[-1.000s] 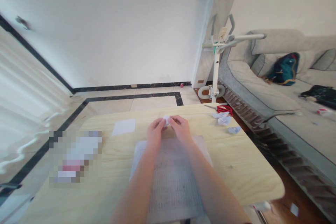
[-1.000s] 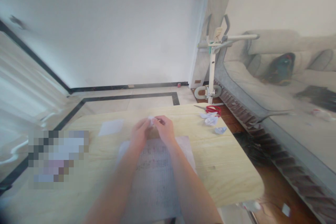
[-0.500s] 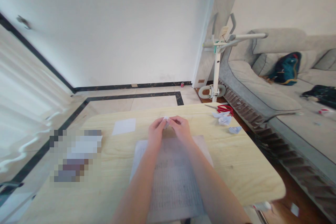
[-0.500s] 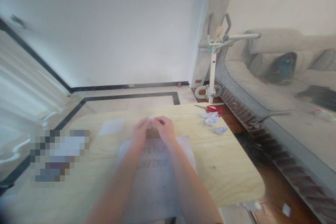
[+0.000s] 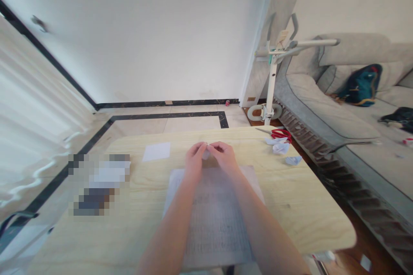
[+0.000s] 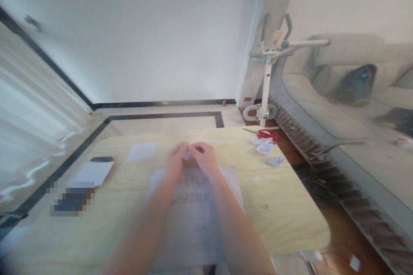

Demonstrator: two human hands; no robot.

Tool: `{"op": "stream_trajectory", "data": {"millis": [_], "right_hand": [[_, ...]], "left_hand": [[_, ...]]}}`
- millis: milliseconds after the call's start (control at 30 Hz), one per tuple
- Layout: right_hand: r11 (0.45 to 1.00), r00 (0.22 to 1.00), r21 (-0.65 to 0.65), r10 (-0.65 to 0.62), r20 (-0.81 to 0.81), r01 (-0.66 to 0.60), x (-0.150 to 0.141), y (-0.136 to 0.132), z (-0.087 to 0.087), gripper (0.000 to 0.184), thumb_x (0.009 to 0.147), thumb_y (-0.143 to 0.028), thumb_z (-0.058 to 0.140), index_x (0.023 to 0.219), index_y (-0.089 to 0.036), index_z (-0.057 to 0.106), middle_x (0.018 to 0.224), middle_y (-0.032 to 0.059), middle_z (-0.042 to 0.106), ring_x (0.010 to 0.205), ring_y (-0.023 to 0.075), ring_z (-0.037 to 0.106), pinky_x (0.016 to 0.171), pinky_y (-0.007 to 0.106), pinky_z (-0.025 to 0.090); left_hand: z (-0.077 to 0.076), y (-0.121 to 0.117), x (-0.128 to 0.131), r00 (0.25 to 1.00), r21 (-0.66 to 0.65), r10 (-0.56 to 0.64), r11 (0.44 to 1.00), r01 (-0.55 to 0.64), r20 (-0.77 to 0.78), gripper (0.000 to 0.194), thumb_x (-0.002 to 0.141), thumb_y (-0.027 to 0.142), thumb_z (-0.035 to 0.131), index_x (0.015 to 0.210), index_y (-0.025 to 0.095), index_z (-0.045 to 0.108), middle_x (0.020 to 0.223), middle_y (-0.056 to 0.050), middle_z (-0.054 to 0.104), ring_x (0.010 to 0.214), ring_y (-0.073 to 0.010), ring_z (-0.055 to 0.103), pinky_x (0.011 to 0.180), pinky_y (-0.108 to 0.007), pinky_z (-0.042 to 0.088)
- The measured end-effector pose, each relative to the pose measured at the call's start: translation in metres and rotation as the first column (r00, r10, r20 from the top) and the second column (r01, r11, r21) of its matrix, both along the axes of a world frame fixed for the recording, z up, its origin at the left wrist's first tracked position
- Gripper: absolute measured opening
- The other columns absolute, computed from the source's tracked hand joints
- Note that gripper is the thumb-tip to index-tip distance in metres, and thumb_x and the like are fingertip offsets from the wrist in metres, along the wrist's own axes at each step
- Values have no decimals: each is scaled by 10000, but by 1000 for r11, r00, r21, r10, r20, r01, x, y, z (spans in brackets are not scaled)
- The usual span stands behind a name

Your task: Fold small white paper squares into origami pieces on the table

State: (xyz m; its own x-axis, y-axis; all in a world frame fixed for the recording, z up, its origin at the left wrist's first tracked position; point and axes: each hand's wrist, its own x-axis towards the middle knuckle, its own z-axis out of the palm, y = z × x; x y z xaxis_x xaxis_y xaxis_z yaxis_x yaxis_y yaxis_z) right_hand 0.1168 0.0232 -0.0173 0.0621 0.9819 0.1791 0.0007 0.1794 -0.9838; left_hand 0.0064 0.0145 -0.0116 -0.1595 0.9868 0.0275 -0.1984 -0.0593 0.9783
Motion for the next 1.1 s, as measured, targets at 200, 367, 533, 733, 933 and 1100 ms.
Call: {"op": "stream_trajectory", "data": {"millis": [200,367,533,733,933,1100], "right_hand": [[997,1000,-67,27,-9,-27,-2,-2,1,227,676,-393,661,751,-180,689,681,30,668,598,152,574,578,266,441],[998,1000,-60,7,1,-7,-2,-2,1,193,698,-363,631,712,-176,678,618,12,635,554,138,541,547,256,414],[999,999,-21,-27,28,28,-2,-4,4,171,706,-321,610,619,-174,622,582,-6,592,572,128,523,565,246,396],[999,998,-3,-48,52,48,0,-5,8,161,699,-286,595,585,-175,574,556,-22,539,563,121,490,554,239,377],[998,998,-18,-54,35,54,-2,-3,4,114,692,-271,596,632,-175,603,595,-13,576,594,131,523,583,247,401],[997,998,-42,-67,10,67,-1,-3,5,119,681,-275,602,621,-173,608,586,-12,583,584,134,529,576,248,409]], "left_hand": [[-2,1,-1,998,-22,57,998,-57,15,264,708,383,609,820,146,642,813,-44,632,751,-141,560,683,-243,432],[-3,0,0,998,-24,69,997,-70,-10,269,706,405,600,805,157,634,809,-45,633,742,-142,568,668,-243,433],[-5,-1,0,998,-43,60,997,-61,-29,296,692,422,611,824,158,624,752,-22,630,676,-136,568,617,-244,423],[-10,0,-3,989,-7,-15,1000,14,-149,290,716,420,592,820,154,641,797,-36,634,731,-149,563,655,-247,424],[-9,1,-3,989,-10,22,1000,-24,-144,291,706,417,601,810,151,653,793,-38,644,744,-159,570,680,-262,430],[-5,-1,-1,973,10,69,998,-68,-221,314,710,402,608,895,154,663,887,-64,667,832,-186,590,745,-292,445]]}}
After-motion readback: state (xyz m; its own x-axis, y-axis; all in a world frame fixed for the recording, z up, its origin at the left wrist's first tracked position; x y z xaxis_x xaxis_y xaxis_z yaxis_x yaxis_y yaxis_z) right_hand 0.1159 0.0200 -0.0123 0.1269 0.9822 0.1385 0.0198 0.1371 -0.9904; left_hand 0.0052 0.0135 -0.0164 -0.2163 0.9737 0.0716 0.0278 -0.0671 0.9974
